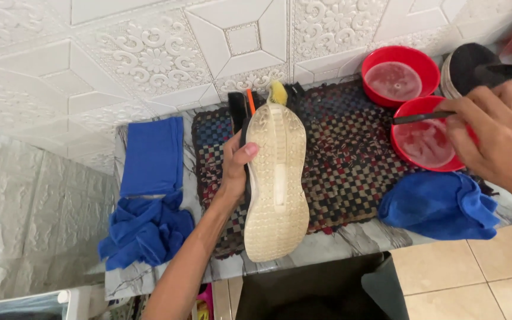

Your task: The person is cleaning the sole of a sneaker by scrubbing it with a small brush dipped in soapy water and then wiping it with a blue cloth.

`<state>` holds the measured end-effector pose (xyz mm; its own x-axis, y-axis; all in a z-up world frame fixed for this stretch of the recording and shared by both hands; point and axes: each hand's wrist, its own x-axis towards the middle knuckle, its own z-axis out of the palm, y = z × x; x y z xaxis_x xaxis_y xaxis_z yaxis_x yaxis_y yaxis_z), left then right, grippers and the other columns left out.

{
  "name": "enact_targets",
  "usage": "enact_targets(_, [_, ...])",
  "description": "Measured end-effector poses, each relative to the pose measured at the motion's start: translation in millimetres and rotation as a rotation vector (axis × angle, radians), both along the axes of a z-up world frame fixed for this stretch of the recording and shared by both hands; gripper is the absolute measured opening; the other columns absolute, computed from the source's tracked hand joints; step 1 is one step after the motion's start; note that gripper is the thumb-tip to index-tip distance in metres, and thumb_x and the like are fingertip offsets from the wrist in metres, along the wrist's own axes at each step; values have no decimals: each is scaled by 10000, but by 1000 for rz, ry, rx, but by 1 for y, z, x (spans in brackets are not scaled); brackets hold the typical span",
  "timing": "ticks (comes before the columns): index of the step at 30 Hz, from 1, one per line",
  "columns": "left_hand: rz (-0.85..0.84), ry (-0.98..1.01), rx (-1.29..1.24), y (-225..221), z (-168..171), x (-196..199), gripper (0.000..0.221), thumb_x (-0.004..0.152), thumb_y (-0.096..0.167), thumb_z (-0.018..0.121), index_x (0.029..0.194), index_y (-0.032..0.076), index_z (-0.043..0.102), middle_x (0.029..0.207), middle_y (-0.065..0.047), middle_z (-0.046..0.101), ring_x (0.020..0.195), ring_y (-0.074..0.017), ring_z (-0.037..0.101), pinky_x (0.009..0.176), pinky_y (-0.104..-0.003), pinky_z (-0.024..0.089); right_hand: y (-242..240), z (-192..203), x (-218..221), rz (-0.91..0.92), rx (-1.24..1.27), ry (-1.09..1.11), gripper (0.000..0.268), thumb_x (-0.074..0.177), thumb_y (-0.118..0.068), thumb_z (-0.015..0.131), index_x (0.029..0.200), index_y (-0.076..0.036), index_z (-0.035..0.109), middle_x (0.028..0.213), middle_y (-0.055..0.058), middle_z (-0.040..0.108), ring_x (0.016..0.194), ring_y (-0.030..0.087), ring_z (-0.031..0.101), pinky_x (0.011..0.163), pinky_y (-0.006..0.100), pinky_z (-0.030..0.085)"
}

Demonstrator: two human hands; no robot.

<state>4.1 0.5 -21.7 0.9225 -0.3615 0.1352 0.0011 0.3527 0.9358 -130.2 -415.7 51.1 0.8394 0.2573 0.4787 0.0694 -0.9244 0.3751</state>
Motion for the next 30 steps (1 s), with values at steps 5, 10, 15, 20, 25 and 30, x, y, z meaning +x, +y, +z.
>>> enact_targets(5, [3, -3, -5, 1, 3, -5, 666, 789, 526, 780, 1221, 20, 744, 1034, -77, 784, 901, -194, 737, 771, -329, 596, 67, 39, 31, 202, 23, 39, 291, 1172, -467, 644, 1215, -195, 739, 1288, 33, 703, 1144, 340, 576, 1045, 477, 416])
enact_targets(10, [-1, -33, -26, 0, 7, -9, 704, 782, 543, 787, 1241, 10, 745, 1059, -107, 803, 927, -221, 761, 805, -354, 622, 118, 67, 67, 413, 248, -21, 380, 1194, -430, 793, 1055, -104, 655, 1104, 20, 666, 1011, 344, 460, 974, 467, 323])
enact_targets(15, [20, -169, -34, 1, 5, -7, 379, 826, 525, 758, 823, 170, 625, 754, 101, 552, 679, -54, 472, 611, -249, 358, 171, 70, 96, 688, 338, -44, 463, 1009, -619, 719, 976, -162, 778, 890, -41, 622, 912, 220, 405, 895, 390, 295])
enact_targets(20, [23, -146, -19, 8, -4, -3, 438, 812, 470, 765, 645, 236, 435, 640, 129, 449, 566, -30, 376, 501, -240, 255, 182, 59, 130, 772, 454, 11, 394, 1050, -537, 682, 921, -166, 715, 830, -30, 622, 894, 209, 385, 902, 384, 287])
enact_targets(25, [1, -168, -60, 12, -20, 0, 502, 822, 413, 783, 589, 255, 367, 575, 138, 414, 503, -21, 351, 462, -244, 206, 185, 57, 145, 841, 455, 42, 357, 1030, -516, 718, 890, -187, 724, 779, -50, 610, 843, 194, 374, 866, 361, 281])
enact_targets(30, [-46, -242, -56, 10, -9, 5, 468, 808, 544, 778, 605, 254, 471, 583, 139, 457, 505, -40, 369, 464, -231, 265, 195, 69, 131, 878, 362, 11, 381, 1024, -539, 705, 923, -173, 730, 809, -35, 626, 838, 189, 397, 838, 342, 293])
